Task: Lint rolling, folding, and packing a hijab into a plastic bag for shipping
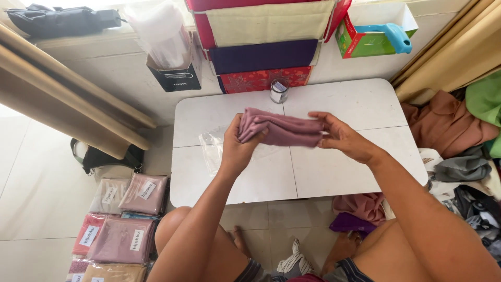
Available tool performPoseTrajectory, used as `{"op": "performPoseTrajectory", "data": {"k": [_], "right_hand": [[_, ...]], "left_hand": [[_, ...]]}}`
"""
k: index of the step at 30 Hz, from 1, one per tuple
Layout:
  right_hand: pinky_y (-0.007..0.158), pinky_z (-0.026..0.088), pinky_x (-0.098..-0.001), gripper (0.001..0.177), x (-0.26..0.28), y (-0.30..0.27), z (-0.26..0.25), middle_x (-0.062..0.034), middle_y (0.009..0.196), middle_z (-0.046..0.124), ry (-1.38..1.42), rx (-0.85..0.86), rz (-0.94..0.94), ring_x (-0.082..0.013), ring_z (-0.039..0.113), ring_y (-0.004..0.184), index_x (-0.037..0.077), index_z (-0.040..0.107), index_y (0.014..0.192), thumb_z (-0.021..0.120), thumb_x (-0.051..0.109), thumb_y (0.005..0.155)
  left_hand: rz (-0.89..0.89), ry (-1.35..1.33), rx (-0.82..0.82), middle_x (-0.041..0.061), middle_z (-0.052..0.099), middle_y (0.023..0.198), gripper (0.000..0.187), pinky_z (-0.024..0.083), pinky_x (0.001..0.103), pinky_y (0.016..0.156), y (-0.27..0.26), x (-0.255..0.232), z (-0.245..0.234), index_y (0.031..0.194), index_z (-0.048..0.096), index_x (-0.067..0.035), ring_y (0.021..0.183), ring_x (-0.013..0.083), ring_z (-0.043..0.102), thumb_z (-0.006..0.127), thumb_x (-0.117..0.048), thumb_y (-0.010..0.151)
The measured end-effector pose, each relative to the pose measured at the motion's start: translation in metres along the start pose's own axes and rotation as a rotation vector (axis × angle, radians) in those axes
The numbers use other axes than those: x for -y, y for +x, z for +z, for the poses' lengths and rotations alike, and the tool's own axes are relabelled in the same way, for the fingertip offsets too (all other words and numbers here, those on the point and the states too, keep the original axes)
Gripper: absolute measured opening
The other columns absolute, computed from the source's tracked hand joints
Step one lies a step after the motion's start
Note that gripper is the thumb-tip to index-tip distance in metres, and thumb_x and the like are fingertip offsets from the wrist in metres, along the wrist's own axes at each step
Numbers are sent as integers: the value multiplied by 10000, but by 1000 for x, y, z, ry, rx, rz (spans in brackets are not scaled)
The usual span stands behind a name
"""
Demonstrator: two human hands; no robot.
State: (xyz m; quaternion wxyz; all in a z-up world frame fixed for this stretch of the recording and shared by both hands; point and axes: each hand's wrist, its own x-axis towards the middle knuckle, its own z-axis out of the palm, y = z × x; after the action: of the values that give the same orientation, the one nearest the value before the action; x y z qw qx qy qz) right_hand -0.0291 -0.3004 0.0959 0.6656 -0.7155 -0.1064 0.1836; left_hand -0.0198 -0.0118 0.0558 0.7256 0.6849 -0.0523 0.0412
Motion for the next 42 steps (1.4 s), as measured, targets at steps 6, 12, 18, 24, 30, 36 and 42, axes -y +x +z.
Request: {"op": "performPoseTrajectory", "data": {"k": [6,12,18,24,30,36,42], "right_hand": [[1214,189,-656,1453,2,1,47,-325,1464,478,-360,83,-109,-509,348,1442,126,113,1628,1010,373,512],[964,550,-405,418,-35,24,43,-78,1026,776,-137,-16,-71,-179,688,1029,115,692,1200,838,103,809],[964,494,-445,270,-27,29,-14,-114,996,740,-324,-194,-2,-245,668,1002,111,687,1160,720,266,942],[990,497,-635,344,-25,19,-35,-286,1152,723,-935,-5,197,-521,646,1124,49,615,1243,601,173,922],[956,553,-569,320,-53,18,-17,-147,1195,747,-1047,130,338,-422,697,1121,142,634,1238,593,227,932],[876,591,-554,338,-96,15,-21,-142,1144,749,-1137,151,368,-391,727,1064,158,640,1249,581,261,933],[884,577,-593,358,-84,16,-21,-179,1169,737,-1086,157,352,-439,709,1084,134,628,1269,589,259,936]], "left_hand": [[3,346,279,109,783,841,312,589,398,817,-22,-50,18,1013,701,-129,868,301,768,854,-182,746],[-10,333,273,150,780,968,438,582,438,866,-4,-39,20,1141,692,-128,938,309,757,871,-280,770],[47,955,189,186,608,1308,453,492,563,1036,24,46,-4,1391,495,-61,1202,386,638,581,-333,1038],[-271,1247,532,158,282,1649,579,240,634,1229,26,112,-25,1468,477,-227,1557,352,259,682,-221,926],[-181,1311,769,73,383,1601,556,193,643,1241,7,105,10,1370,562,-298,1528,292,326,737,-436,860],[-2,1393,689,54,550,1372,356,204,617,1231,-7,110,28,1362,584,-286,1410,260,467,559,-415,1031],[119,1415,633,23,535,1327,346,248,568,1220,-1,112,29,1350,598,-268,1351,221,505,615,-364,1018]]}}
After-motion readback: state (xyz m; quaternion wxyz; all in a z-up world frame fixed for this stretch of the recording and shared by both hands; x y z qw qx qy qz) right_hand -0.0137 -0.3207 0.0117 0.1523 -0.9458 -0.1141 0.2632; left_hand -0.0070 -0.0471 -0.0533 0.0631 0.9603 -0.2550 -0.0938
